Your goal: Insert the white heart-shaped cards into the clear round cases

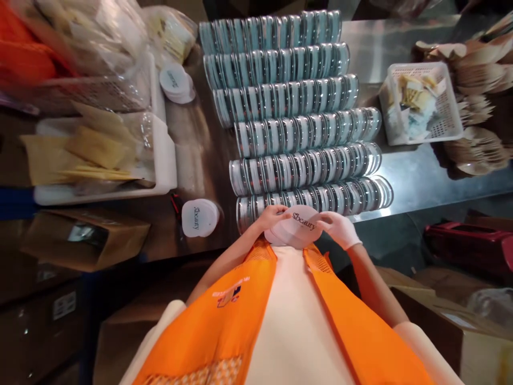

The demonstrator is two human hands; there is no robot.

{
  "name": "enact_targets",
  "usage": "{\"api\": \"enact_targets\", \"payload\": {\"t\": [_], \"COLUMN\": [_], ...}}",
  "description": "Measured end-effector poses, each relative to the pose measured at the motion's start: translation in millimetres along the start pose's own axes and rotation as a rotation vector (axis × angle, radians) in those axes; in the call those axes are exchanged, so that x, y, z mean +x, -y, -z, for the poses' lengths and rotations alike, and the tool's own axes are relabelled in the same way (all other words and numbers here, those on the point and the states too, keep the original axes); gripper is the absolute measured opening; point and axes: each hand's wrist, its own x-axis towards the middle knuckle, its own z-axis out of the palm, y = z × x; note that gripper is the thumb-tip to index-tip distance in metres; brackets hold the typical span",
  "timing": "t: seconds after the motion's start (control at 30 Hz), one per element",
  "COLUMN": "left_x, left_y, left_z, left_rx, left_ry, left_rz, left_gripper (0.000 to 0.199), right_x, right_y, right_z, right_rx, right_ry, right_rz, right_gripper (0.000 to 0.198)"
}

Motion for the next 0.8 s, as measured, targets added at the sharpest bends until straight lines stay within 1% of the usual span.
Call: {"api": "enact_targets", "payload": {"t": [0.07, 0.1, 0.17, 0.23, 0.3, 0.4, 0.53, 0.7, 0.8], "left_x": [-1.3, -2.9, -8.5, -16.4, -24.1, -31.4, -33.6, -34.1, -34.8], "left_y": [0.7, 0.9, 1.3, 2.8, 5.4, 9.2, 8.9, 8.6, 11.2], "left_z": [-0.7, -0.1, 2.6, 5.4, 6.6, 6.6, 12.4, 24.8, 26.7], "left_rx": [-0.020, -0.027, -0.036, -0.055, -0.075, -0.071, -0.069, -0.039, -0.035], "left_ry": [-0.005, 0.006, 0.060, 0.098, 0.068, -0.050, -0.157, -0.242, -0.265], "left_rz": [0.024, 0.026, 0.016, 0.018, 0.043, 0.062, 0.052, 0.063, 0.070], "left_gripper": [0.048, 0.049, 0.052, 0.058, 0.060, 0.057, 0.054, 0.052, 0.052], "right_x": [1.7, 2.0, 0.2, -3.9, -8.4, -11.8, -11.2, -15.3, -17.2], "right_y": [-0.5, -1.0, -2.1, -1.2, 3.2, 14.5, 27.1, 34.7, 38.3], "right_z": [-4.0, -2.4, 7.8, 21.3, 31.1, 34.5, 32.2, 32.3, 31.3], "right_rx": [0.062, 0.085, 0.087, 0.013, -0.103, -0.225, -0.285, -0.372, -0.407], "right_ry": [-0.049, -0.098, -0.244, -0.393, -0.456, -0.414, -0.350, -0.358, -0.347], "right_rz": [-0.030, -0.035, -0.028, -0.002, 0.027, 0.067, 0.136, 0.182, 0.193], "right_gripper": [0.023, 0.023, 0.027, 0.031, 0.031, 0.028, 0.025, 0.025, 0.026]}}
